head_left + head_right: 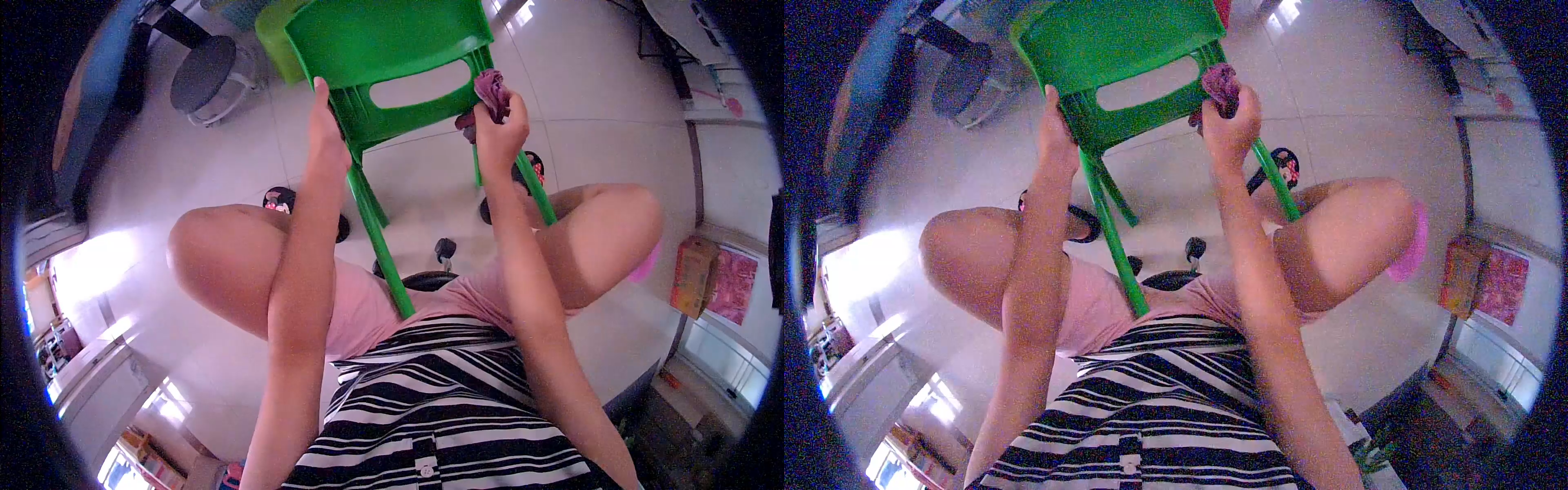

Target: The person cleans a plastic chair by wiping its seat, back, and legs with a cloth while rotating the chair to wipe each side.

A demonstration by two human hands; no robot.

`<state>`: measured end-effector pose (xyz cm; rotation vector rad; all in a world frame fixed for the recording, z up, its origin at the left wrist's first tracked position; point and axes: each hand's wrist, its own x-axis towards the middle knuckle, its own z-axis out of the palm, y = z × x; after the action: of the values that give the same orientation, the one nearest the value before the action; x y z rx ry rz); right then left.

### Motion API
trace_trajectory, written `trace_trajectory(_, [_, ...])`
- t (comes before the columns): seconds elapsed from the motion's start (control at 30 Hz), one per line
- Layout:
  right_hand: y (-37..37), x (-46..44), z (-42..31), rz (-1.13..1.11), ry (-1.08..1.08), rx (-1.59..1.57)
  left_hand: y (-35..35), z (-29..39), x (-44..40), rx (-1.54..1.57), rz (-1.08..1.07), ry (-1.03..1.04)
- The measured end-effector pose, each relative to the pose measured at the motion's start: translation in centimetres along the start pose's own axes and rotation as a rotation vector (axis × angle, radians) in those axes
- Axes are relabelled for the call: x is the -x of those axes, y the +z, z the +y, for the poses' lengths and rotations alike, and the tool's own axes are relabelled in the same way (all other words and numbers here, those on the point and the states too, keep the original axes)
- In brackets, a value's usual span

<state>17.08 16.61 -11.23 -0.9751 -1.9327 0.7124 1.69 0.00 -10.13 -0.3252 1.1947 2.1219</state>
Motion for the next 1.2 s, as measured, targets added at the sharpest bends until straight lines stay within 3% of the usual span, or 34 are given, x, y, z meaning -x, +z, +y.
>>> trace_trajectory(0.13, [0.3, 0.9, -1.1, 0.042, 0.004, -0.078, 0.0, 0.0, 0.2, 0.023, -0.003, 0.007])
trace_trajectory(0.33, [1.4, 4.8, -3.9, -0.098, -0.003, -0.140, 0.4, 0.5, 0.4, 0.021, -0.008, 0.031])
trace_trajectory(0.43, [2.6, 6.6, -6.0, -0.150, -0.116, -0.152, 0.8, 0.7, 1.0, 0.023, -0.025, 0.036])
trace_trajectory(0.53, [4.6, 8.2, -8.6, -0.227, -0.367, -0.189, 0.5, 0.6, 0.6, 0.032, -0.076, 0.016])
trace_trajectory(0.63, [6.2, 9.4, -10.2, -0.220, -0.264, -0.173, 0.2, 1.2, 0.3, 0.014, -0.076, -0.049])
trace_trajectory(0.83, [6.1, 9.0, -10.0, -0.266, -0.293, -0.153, 0.1, 1.3, 0.3, 0.018, -0.060, -0.119])
trace_trajectory(1.2, [4.9, 8.6, -9.9, -0.316, -0.255, -0.183, -0.2, 0.9, 0.4, -0.009, -0.125, -0.032])
